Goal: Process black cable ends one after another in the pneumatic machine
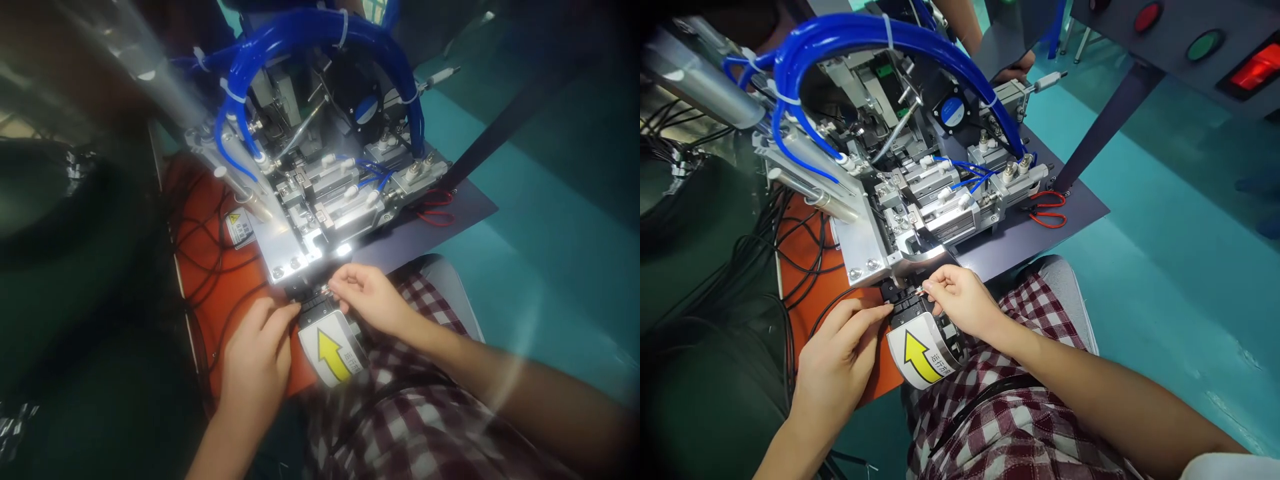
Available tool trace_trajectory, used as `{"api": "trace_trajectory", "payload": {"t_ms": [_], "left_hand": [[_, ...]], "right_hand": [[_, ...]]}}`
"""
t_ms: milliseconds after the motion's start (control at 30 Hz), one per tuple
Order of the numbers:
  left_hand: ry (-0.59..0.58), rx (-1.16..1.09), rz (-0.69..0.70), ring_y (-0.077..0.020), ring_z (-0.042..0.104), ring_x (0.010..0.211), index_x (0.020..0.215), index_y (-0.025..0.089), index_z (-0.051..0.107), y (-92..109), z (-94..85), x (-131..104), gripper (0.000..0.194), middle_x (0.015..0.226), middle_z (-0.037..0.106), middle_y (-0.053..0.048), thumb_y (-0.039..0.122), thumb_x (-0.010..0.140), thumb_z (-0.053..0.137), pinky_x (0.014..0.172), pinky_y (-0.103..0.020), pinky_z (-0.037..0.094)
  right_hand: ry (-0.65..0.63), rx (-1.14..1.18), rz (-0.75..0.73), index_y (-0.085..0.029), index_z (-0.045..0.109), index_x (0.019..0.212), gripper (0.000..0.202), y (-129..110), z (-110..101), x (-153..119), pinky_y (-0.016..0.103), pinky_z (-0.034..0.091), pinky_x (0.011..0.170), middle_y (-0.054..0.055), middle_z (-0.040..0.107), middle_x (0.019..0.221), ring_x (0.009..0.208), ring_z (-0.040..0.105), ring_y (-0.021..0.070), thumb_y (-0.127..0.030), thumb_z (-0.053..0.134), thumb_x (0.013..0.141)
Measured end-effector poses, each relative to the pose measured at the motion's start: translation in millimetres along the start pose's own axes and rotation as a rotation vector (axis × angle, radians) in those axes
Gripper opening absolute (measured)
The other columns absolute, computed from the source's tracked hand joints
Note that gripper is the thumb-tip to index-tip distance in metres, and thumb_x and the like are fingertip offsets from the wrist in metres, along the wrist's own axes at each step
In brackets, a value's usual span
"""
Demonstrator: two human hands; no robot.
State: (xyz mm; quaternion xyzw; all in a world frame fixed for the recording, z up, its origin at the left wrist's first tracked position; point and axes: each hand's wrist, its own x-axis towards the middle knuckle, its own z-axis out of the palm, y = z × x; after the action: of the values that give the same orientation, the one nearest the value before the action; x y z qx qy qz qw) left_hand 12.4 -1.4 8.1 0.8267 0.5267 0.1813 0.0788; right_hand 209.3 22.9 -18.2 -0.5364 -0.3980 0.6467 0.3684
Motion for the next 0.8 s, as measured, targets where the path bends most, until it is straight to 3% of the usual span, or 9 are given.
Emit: {"api": "trace_trajectory", "payload": {"t_ms": [233, 533, 667, 800], "left_hand": [[0.006, -0.123, -0.190, -0.0163, 0.064, 0.090, 0.099, 0.021, 0.066, -2.3, -10.0, -10.1, 0.015, 0.096, 0.068, -0.003, 0.022, 0.090, 0.054, 0.080, -0.026, 0.052], [-0.164, -0.395, -0.463, -0.0154, 0.066, 0.076, 0.102, 0.022, 0.063, -15.1, -22.9, -19.1, 0.020, 0.090, 0.069, -0.002, 0.030, 0.084, 0.059, 0.066, -0.026, 0.055], [-0.147, -0.344, -0.458, -0.0153, 0.066, 0.073, 0.098, 0.022, 0.064, -21.1, -26.3, -31.8, 0.019, 0.086, 0.068, -0.002, 0.034, 0.083, 0.061, 0.065, -0.026, 0.055], [-0.084, -0.216, -0.327, -0.0152, 0.066, 0.078, 0.097, 0.023, 0.065, -23.3, -29.0, -43.8, 0.017, 0.090, 0.068, -0.001, 0.035, 0.085, 0.061, 0.066, -0.024, 0.055]], "right_hand": [[-0.026, -0.091, -0.037, -0.018, 0.054, 0.077, 0.016, 0.9, -1.6, 0.1, 0.024, 0.044, 0.057, -0.005, 0.055, 0.060, 0.055, 0.060, 0.0113, -0.031, 0.056, 0.087], [-0.033, -0.125, -0.046, -0.019, 0.054, 0.076, 0.019, 2.4, -3.5, -0.9, 0.025, 0.044, 0.061, -0.004, 0.057, 0.058, 0.057, 0.060, 0.0122, -0.033, 0.055, 0.088], [-0.030, -0.155, -0.050, -0.019, 0.055, 0.075, 0.020, 3.0, -4.1, -0.9, 0.026, 0.043, 0.061, -0.004, 0.058, 0.057, 0.056, 0.058, 0.0119, -0.033, 0.054, 0.088], [-0.039, -0.157, -0.059, -0.019, 0.055, 0.077, 0.019, 3.6, -4.4, -0.4, 0.025, 0.043, 0.059, -0.004, 0.058, 0.056, 0.056, 0.058, 0.0124, -0.033, 0.053, 0.089]]}}
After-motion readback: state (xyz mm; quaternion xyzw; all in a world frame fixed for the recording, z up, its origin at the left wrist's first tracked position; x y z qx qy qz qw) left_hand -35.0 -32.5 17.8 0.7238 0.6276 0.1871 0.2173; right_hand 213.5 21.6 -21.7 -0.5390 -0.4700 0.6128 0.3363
